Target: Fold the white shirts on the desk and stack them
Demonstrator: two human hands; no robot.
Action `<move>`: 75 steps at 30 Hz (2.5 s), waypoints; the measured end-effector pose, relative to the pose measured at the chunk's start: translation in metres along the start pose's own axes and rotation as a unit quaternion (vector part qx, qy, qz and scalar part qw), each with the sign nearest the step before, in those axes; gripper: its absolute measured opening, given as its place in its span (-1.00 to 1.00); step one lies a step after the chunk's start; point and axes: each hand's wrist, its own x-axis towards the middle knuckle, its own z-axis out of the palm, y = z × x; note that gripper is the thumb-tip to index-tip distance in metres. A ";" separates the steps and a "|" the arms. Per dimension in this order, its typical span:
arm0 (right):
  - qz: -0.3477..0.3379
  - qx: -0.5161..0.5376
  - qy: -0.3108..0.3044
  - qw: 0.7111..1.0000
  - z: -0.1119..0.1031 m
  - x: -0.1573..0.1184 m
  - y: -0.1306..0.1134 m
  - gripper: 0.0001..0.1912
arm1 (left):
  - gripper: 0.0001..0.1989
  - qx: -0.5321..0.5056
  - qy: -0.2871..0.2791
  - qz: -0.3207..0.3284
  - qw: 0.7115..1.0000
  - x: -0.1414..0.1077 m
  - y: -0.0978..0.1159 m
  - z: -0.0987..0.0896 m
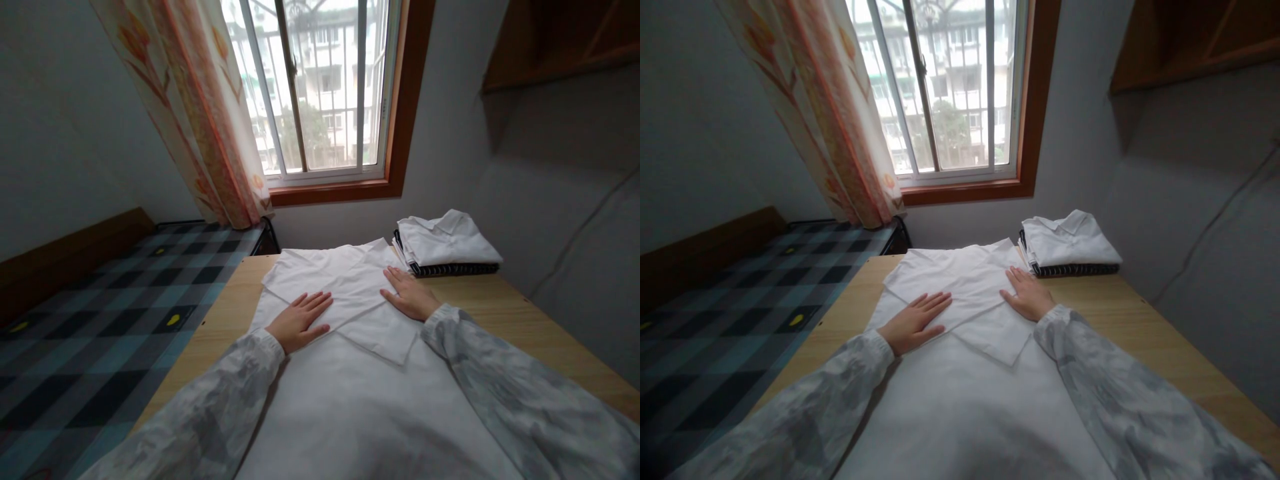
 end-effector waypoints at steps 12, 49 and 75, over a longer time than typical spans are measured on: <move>-0.007 0.089 0.068 0.994 0.015 -0.014 0.033 -0.32 | -0.16 0.038 0.028 -0.066 0.997 -0.017 0.001 0.000; 0.257 -0.049 0.061 0.963 -0.033 -0.017 0.023 -0.70 | -0.22 0.031 0.045 -0.083 0.995 -0.019 0.000 0.003; 0.004 0.009 0.015 1.000 -0.006 -0.043 -0.010 -0.09 | -0.06 0.121 0.108 -0.338 0.927 -0.036 -0.044 0.002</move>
